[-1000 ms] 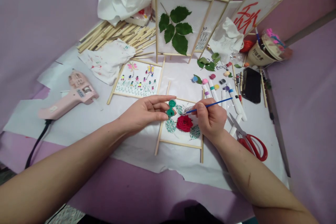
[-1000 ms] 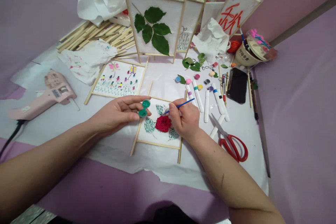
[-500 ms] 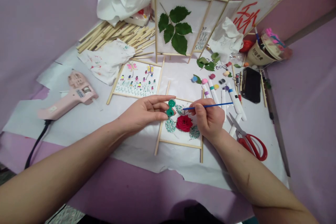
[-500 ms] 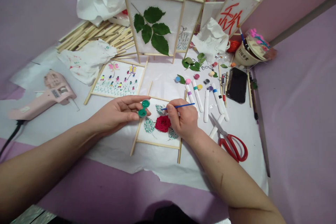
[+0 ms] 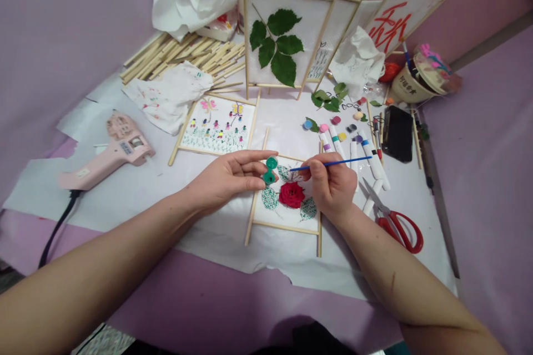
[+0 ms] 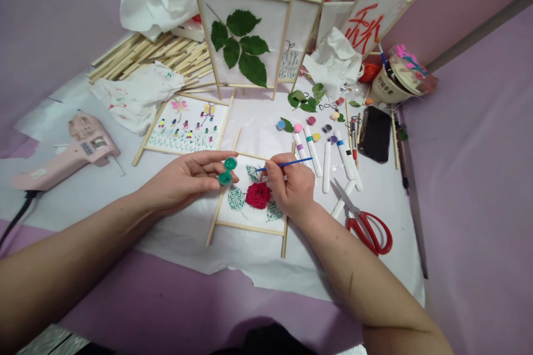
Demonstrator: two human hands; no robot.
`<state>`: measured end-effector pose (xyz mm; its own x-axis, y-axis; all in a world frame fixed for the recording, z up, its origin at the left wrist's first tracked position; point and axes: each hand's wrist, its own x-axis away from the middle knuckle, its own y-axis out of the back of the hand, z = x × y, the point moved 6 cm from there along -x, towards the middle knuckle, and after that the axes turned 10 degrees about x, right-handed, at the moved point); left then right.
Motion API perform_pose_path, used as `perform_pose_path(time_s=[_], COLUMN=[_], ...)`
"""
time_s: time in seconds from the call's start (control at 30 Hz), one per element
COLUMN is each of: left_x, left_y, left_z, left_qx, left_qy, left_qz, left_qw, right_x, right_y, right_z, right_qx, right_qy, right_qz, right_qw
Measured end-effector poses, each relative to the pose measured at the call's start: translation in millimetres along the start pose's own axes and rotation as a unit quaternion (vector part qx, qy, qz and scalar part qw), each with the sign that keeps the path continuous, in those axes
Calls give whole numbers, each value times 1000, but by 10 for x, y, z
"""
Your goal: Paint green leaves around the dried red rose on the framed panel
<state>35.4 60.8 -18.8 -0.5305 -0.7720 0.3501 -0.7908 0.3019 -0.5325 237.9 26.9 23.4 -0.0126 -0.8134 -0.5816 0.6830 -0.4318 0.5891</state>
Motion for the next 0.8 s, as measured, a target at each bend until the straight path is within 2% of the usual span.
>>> perform_pose_path(time_s=[0.8], left_x=[6], left_y=[-9], left_z=[-22], left_qx=[-3], left_qy=[-4], left_qz=[-12], left_qw=[1000], right_x=[-30], right_y=[6], right_z=[19], right_qx=[12], right_qy=[12], right_qz=[-16], right_qw=[1000])
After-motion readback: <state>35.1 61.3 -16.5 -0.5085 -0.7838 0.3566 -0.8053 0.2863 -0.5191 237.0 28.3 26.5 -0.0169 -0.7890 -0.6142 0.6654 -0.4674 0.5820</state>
